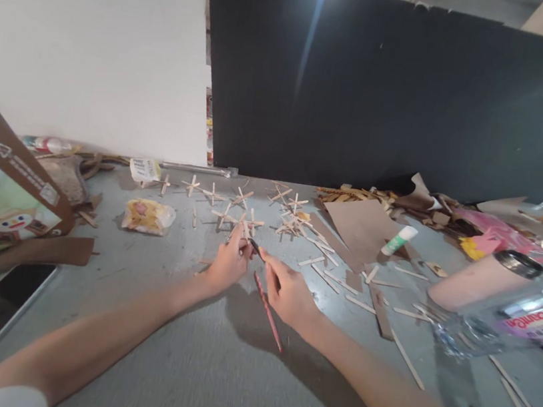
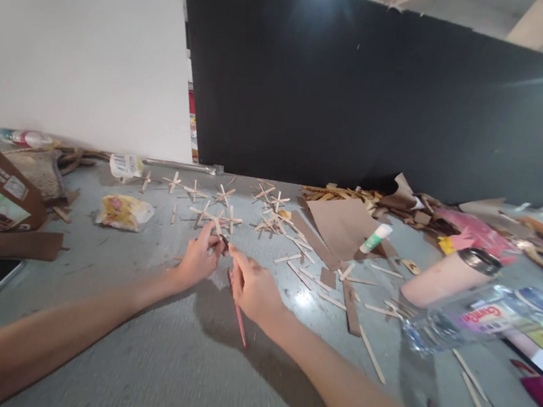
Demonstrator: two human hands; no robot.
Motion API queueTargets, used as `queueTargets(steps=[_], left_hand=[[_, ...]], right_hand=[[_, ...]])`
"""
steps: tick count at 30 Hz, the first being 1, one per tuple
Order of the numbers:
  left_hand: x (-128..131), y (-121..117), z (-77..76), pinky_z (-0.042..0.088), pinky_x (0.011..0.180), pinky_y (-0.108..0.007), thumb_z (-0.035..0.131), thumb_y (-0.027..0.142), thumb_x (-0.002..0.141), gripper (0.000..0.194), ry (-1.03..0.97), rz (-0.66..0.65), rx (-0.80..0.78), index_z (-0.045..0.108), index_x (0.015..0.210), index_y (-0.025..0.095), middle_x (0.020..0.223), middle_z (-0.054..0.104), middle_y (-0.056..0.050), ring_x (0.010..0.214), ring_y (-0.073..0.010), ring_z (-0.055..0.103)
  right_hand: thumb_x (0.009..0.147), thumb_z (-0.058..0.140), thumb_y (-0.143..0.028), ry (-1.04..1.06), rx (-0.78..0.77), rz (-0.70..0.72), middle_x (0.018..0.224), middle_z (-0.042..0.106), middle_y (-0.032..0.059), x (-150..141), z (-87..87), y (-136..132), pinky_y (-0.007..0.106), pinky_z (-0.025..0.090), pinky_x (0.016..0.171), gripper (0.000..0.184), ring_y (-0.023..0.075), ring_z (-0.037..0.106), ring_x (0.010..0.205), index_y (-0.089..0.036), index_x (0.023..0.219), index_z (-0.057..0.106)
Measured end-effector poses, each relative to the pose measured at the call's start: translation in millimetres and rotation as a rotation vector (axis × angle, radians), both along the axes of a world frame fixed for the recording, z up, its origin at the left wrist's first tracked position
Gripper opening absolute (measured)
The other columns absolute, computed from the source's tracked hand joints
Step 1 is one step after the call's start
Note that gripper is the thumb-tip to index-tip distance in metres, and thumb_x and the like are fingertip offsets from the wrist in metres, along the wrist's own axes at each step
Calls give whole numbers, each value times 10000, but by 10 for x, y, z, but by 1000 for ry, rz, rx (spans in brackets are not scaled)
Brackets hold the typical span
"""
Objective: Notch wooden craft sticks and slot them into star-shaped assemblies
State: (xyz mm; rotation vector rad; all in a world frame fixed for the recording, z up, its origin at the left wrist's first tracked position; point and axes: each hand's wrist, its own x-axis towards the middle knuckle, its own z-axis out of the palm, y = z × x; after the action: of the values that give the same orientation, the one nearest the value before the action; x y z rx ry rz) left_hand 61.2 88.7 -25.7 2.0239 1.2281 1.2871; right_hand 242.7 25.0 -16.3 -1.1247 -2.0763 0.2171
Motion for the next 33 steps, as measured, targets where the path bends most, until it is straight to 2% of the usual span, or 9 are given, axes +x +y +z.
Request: queueTargets(steps=[4, 7, 9, 12, 15, 18, 21, 25, 33], left_hand=[[-15, 19, -37, 482, 660, -230, 505, 178, 970, 352, 5, -43, 22, 505, 1320, 209, 764, 751, 17, 651, -133, 688], [-24, 7, -65, 491, 663, -233, 516, 219, 987, 390, 31, -78, 47, 481, 1375, 194, 801, 764, 0, 662, -134, 693], [-24, -8, -73, 497, 661, -231, 505, 229, 996, 411, 48, -97, 37, 464, 1403, 192, 817, 767, -2, 665, -133, 697], [-17, -16, -73, 504, 668, -231, 502, 220, 990, 414, 64, -105, 9, 467, 1401, 195, 823, 766, -1, 675, -133, 708], [-12, 1, -67, 504, 666, -239, 521, 208, 971, 406, 58, -85, 11, 485, 1376, 199, 814, 765, -2, 680, -140, 712], [-12, 24, -60, 501, 656, -243, 537, 188, 950, 397, 26, -46, 29, 498, 1344, 214, 793, 760, 6, 670, -145, 711], [-12, 31, -52, 503, 656, -240, 537, 168, 942, 379, 4, -31, 32, 502, 1315, 223, 764, 747, 18, 681, -148, 722], [-5, 23, -42, 502, 674, -244, 537, 160, 938, 381, 13, -44, 39, 486, 1312, 214, 744, 729, 28, 692, -151, 721], [-12, -4, -22, 503, 700, -256, 532, 181, 950, 379, 63, -28, 8, 502, 1326, 211, 767, 723, 15, 701, -156, 699]], right_hand=[[1040, 387, -215, -59, -105, -8, 913, 802, 122, 59, 324, -20, 279, 480, 631, 446, 211, 714, 680, -172, 1384, 668], [1051, 411, -261, -55, -225, -35, 728, 740, 50, 115, 583, -47, 260, 362, 532, 411, 152, 542, 476, -188, 1328, 706], [1046, 425, -267, -38, -279, -28, 667, 688, 12, 153, 686, -48, 253, 324, 521, 392, 133, 462, 442, -199, 1284, 728], [1037, 444, -258, -11, -295, 0, 703, 695, 7, 191, 739, -31, 243, 336, 551, 377, 125, 473, 475, -199, 1262, 740], [1043, 439, -261, 1, -264, 5, 717, 717, 15, 179, 683, -18, 244, 348, 548, 371, 127, 491, 471, -188, 1256, 733], [1055, 426, -265, 30, -192, 23, 826, 782, 54, 131, 500, -12, 248, 411, 561, 364, 140, 575, 494, -187, 1270, 709], [1059, 412, -234, 84, -51, 47, 1014, 815, 111, 84, 215, 3, 267, 532, 695, 369, 192, 745, 722, -196, 1318, 671], [1076, 384, -208, 67, 76, 41, 1086, 809, 141, 60, -100, 25, 306, 605, 811, 400, 236, 790, 940, -190, 1398, 621], [1076, 372, -188, 14, 95, 17, 1199, 785, 178, 61, -200, 8, 375, 637, 912, 436, 261, 785, 1044, -171, 1453, 589]])
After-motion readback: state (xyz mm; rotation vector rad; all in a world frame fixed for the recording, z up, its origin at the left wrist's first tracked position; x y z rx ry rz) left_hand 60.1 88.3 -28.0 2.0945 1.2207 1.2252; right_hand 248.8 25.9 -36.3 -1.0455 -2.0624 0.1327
